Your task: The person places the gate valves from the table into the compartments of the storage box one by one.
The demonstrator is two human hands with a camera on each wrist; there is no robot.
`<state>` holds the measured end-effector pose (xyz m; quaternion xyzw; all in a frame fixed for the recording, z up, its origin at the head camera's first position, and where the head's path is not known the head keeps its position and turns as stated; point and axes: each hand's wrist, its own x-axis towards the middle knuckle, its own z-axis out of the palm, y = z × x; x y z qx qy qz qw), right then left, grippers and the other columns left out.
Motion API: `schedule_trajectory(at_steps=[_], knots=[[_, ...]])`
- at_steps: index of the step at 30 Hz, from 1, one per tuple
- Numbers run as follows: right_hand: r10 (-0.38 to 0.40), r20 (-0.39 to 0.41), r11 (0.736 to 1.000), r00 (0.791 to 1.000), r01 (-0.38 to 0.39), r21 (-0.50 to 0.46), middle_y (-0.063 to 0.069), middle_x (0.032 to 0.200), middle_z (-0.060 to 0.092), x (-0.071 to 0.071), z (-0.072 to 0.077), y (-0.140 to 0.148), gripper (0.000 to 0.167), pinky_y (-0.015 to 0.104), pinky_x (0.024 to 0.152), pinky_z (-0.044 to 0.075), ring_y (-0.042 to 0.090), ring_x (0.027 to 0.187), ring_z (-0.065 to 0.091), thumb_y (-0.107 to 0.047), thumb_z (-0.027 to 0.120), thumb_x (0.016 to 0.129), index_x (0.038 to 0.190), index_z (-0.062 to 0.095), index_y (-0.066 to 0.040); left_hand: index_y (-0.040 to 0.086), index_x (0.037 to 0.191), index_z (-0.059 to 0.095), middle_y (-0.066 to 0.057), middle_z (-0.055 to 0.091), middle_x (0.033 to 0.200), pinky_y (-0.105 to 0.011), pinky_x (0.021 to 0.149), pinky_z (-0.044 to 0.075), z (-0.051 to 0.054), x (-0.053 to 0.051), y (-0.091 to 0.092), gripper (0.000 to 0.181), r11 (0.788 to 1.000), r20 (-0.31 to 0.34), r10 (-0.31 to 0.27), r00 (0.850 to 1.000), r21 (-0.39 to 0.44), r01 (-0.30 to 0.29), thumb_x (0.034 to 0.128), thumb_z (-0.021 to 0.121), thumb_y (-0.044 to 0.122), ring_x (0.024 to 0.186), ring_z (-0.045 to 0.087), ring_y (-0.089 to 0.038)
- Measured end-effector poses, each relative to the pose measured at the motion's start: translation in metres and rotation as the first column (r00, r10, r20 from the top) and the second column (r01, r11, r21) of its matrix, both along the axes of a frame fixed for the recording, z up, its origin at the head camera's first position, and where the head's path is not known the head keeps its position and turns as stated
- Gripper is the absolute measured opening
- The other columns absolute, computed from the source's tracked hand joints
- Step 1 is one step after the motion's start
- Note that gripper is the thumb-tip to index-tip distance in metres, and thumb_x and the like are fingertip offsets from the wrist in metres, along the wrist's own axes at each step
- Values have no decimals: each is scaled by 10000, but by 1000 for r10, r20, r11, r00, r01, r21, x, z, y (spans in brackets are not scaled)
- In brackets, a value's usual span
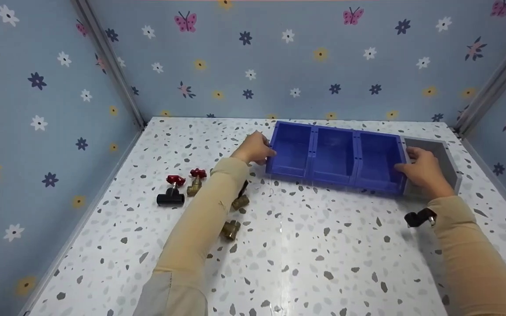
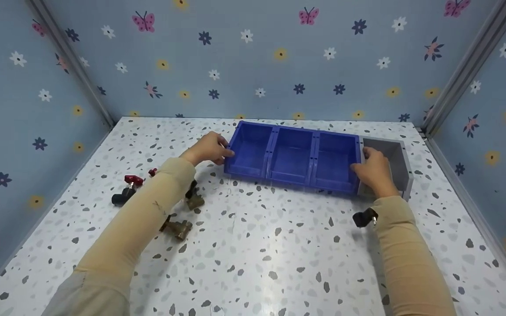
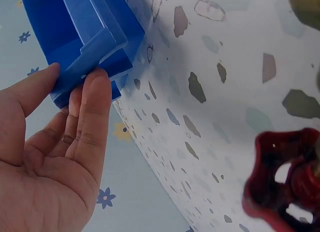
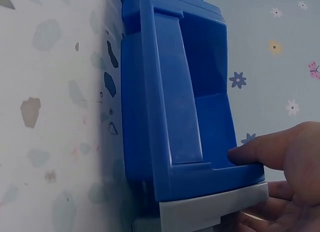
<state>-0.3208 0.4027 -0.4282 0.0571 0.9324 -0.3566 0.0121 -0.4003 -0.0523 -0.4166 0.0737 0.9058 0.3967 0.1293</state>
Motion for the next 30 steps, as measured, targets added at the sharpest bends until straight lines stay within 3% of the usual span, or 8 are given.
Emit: schedule_trajectory(at_steps=[5,12,18,25,30], knots=[[26,4,1000,1000,-26,-12,432,1642,341,-5,1,-4,819,673,1263,361,602,1502,405,-126,664,1022,1632,212,182,-86,1194,686,-203,738,1160,-319,760,646,2,0,-6,316,1000,-4,17,1000,-18,-17,982,786,125,757,687,-171],[49,-8,998,999,-49,-26,434,1642,342,-11,0,-12,796,667,1252,383,595,1495,422,-106,656,1033,1631,217,183,-122,1203,709,-263,774,1194,-385,851,690,4,2,-14,331,999,-11,22,1000,-28,-23,966,784,97,943,804,-314],[60,6,998,998,-60,-37,418,1658,333,-14,-2,-21,794,662,1262,373,580,1510,411,-117,644,1045,1643,205,168,-118,1189,724,-257,785,1146,-400,837,694,3,3,-24,322,999,3,43,999,-29,-43,955,800,90,862,793,-282],[93,-3,995,996,-93,-43,426,1647,348,-17,-3,-30,795,659,1252,390,586,1509,409,-111,644,1047,1642,201,174,-114,1162,732,-269,790,1138,-436,877,689,3,9,-36,295,999,7,43,999,-28,-42,954,793,86,949,810,-343],[101,-4,994,995,-101,-44,422,1645,356,-21,-2,-37,792,657,1248,400,581,1502,420,-106,638,1047,1647,199,165,-121,1188,714,-267,784,1148,-393,848,692,4,11,-42,315,998,21,54,998,-27,-53,957,777,83,931,813,-321]])
